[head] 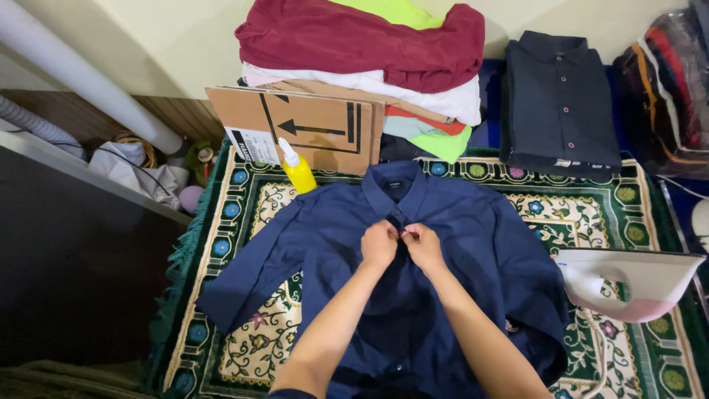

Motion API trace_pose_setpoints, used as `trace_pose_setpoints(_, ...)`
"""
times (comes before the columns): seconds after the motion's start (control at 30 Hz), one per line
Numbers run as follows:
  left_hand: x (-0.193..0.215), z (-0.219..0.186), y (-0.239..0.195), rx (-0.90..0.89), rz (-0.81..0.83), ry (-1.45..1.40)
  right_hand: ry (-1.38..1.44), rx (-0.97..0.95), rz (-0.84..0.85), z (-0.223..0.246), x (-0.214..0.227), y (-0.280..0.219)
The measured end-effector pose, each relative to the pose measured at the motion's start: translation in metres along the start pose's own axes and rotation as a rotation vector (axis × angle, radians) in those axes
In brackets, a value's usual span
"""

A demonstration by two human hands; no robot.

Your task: The recorder sprays water on a navy blue shirt, irons it on a low surface, and then buttons it up.

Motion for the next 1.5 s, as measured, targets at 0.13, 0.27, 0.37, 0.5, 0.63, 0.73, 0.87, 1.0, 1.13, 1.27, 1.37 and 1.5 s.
trace_pose_setpoints(0.13,0.002,-0.005,-0.013,0.017,-0.004,-0.075,-0.075,0.031,-0.046,0.020,0.008,-0.015)
trace_pose_setpoints(0.27,0.006,0.001,-0.014,0.048,-0.041,-0.138,-0.174,0.041,-0.069,0.029,0.014,-0.026)
trace_pose_setpoints(0.37,0.003,0.009,-0.009,0.073,-0.045,-0.157,-0.083,0.112,-0.031,0.033,0.012,-0.024)
trace_pose_setpoints(0.5,-0.008,0.013,0.000,0.031,-0.023,-0.163,0.138,0.086,0.105,0.033,0.010,-0.021)
trace_pose_setpoints(0.63,-0.023,0.026,0.013,0.053,0.028,-0.192,-0.036,0.091,0.108,0.022,0.002,-0.007)
trace_pose_setpoints(0.73,-0.022,0.023,0.018,0.046,0.003,-0.173,-0.174,0.074,0.136,0.025,0.005,-0.012)
trace_pose_setpoints(0.87,-0.027,0.022,0.016,0.113,0.021,-0.171,-0.119,0.066,0.161,0.010,-0.003,-0.004)
trace_pose_setpoints(1.0,-0.001,-0.006,-0.013,0.134,0.035,-0.249,0.195,0.001,0.225,0.009,-0.009,-0.004)
trace_pose_setpoints(1.13,0.016,-0.021,-0.036,-0.010,0.006,-0.290,0.278,-0.048,0.317,0.002,-0.016,0.009)
trace_pose_setpoints(1.27,0.034,-0.041,-0.046,-0.243,-0.152,-0.196,0.322,-0.074,0.337,-0.001,-0.016,0.006)
trace_pose_setpoints(1.37,0.043,-0.032,-0.061,-0.316,-0.200,-0.206,0.306,-0.036,0.264,0.002,-0.001,-0.008)
trace_pose_setpoints(1.5,0.075,-0.039,-0.123,-0.632,-0.332,0.024,-0.213,0.419,0.071,0.039,0.046,-0.050)
Point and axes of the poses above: each hand's wrist, its own y-axis towards the middle knuckle, its own x-axis out of the back of the hand, z = x × y, the point moved 10 cm from there along y, towards the middle knuckle, and after that the axes turned 3 degrees about -z, right-handed, at the moved point
